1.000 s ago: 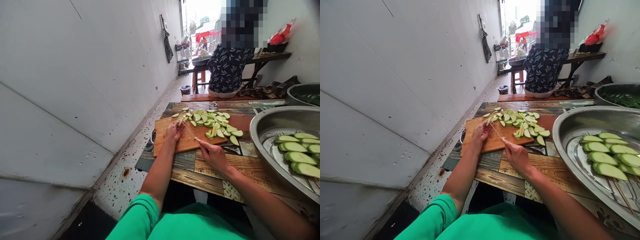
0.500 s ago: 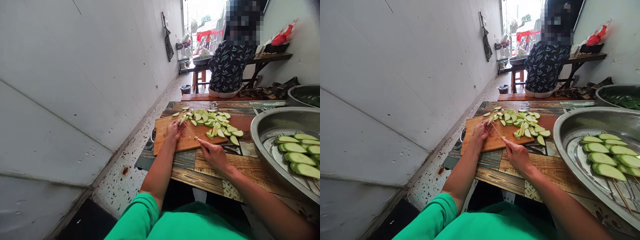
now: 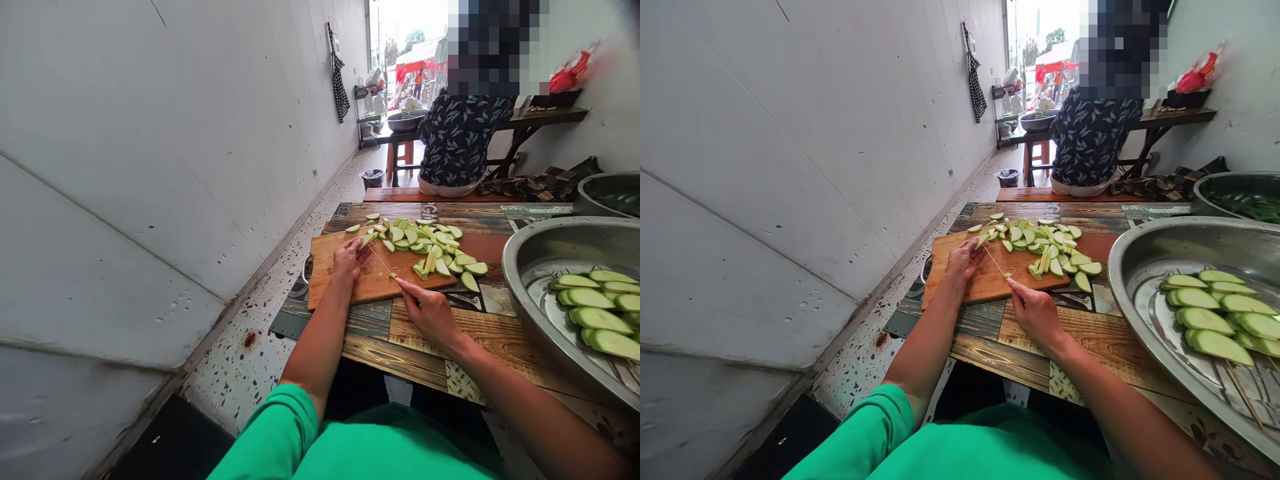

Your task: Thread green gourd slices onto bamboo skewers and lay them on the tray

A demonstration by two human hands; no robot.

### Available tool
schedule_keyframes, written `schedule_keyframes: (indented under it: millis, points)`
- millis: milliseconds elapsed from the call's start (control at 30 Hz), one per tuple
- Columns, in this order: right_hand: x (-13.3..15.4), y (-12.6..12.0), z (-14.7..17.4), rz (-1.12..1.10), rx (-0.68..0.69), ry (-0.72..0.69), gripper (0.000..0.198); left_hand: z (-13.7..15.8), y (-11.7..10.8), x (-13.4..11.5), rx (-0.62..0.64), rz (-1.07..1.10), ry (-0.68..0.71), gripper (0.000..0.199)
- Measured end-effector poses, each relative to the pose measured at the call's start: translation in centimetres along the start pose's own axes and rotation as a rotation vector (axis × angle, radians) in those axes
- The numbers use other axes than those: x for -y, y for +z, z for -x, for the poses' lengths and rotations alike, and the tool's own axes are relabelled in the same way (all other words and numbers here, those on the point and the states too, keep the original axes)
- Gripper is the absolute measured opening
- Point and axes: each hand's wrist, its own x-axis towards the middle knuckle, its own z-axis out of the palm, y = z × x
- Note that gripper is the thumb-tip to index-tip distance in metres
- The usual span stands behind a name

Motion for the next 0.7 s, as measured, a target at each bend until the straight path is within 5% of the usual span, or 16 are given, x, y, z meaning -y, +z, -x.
schedule_keyframes:
  millis: [700]
  points:
    - [-0.33, 0.75, 0.03, -0.061, 0.019, 0.062, 0.035, 0.55, 0.39, 0.34, 0.053, -0.096, 0.097, 0.011]
